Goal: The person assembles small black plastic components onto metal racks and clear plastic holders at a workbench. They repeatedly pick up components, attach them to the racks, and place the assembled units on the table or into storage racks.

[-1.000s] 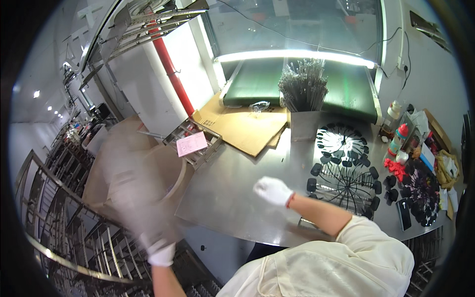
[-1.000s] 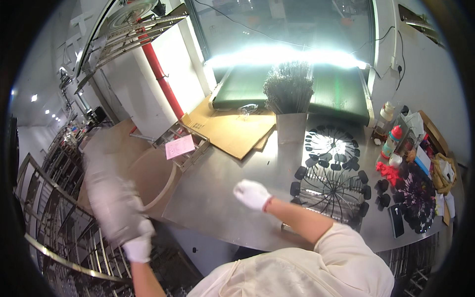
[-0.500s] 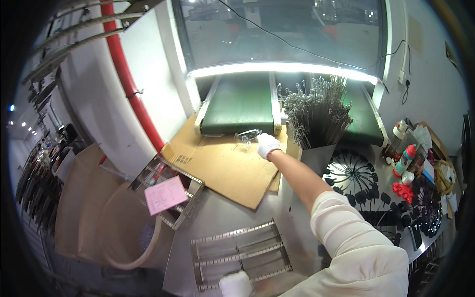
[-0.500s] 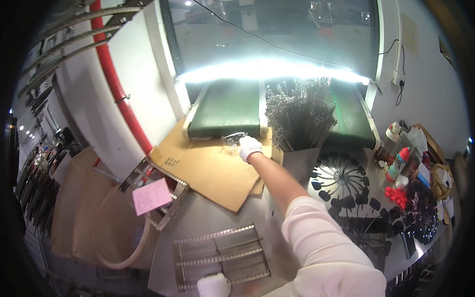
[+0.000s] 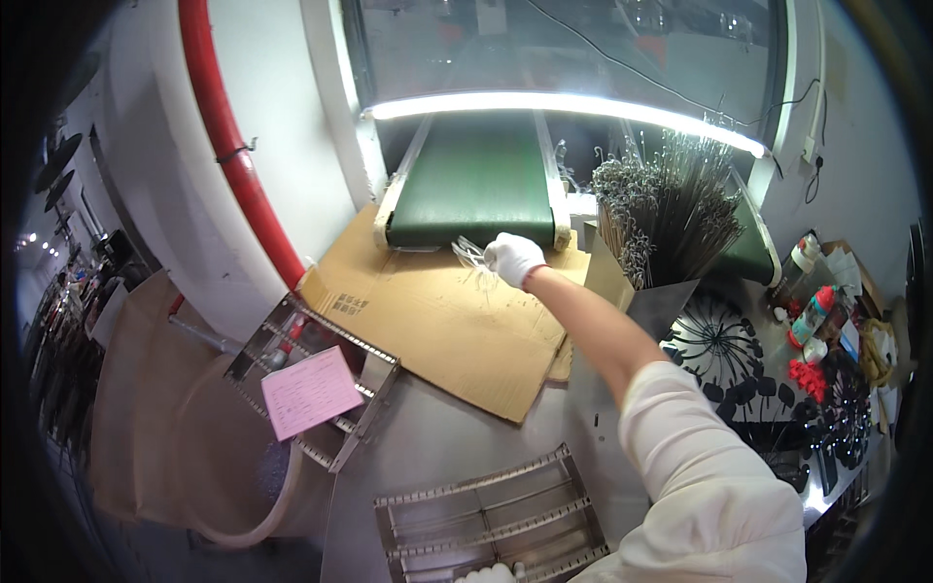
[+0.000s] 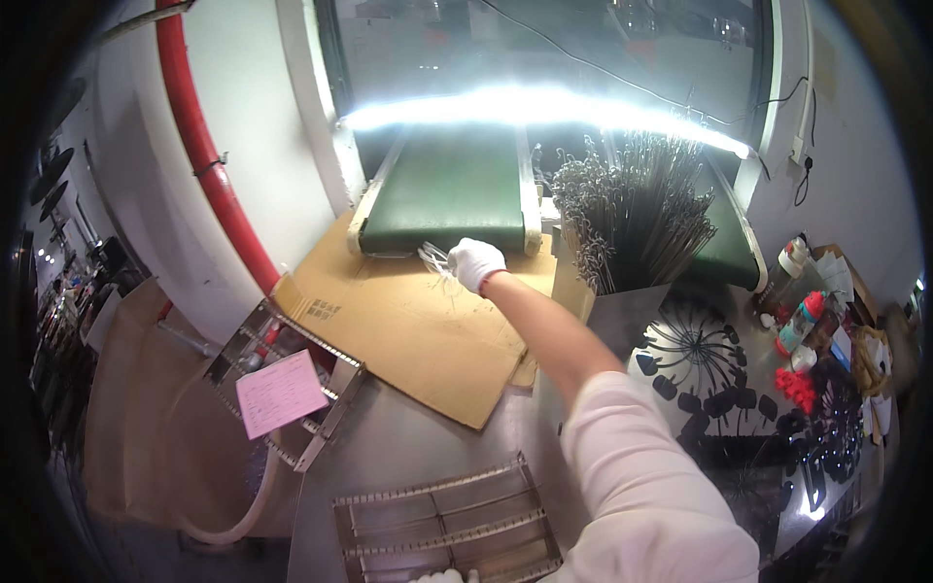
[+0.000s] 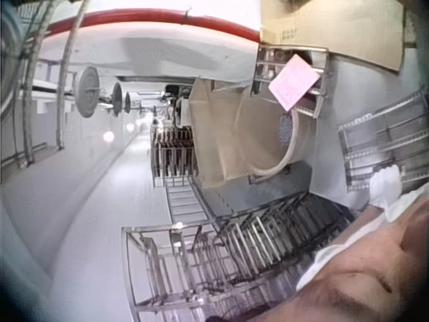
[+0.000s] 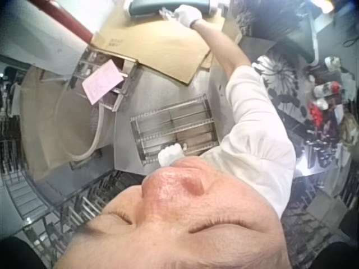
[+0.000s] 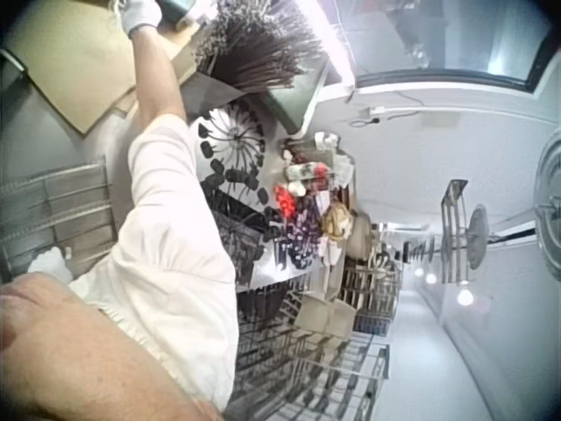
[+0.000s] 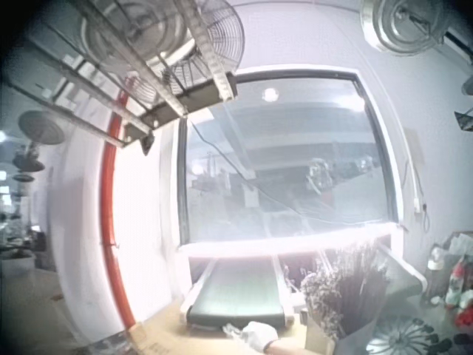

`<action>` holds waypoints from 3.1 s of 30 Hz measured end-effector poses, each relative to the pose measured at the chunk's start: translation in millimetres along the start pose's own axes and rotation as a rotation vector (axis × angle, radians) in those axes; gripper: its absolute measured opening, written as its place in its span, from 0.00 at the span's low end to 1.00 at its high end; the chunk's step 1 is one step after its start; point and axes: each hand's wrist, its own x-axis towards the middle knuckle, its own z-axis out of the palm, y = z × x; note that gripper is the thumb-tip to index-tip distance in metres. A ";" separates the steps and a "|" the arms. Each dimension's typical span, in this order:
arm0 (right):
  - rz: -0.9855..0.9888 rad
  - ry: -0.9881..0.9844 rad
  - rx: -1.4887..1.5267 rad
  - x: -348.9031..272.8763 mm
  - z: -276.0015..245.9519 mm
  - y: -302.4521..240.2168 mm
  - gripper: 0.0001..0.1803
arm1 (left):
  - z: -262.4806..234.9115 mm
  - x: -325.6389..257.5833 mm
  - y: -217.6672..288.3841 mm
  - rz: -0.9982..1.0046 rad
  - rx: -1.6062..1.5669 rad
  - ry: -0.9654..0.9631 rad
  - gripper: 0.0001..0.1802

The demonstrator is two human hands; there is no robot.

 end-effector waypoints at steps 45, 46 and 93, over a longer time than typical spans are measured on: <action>0.020 0.377 1.109 -329.4 -413.9 -197.9 0.18 | -291.5 72.9 49.7 0.521 -0.304 0.958 0.16; 0.040 0.239 1.131 -327.6 -413.7 -186.5 0.21 | -293.4 78.9 51.0 0.557 -0.215 1.041 0.16; 0.114 0.311 1.322 -337.1 -412.6 -187.2 0.17 | -320.4 50.7 73.0 0.129 -1.529 0.308 0.17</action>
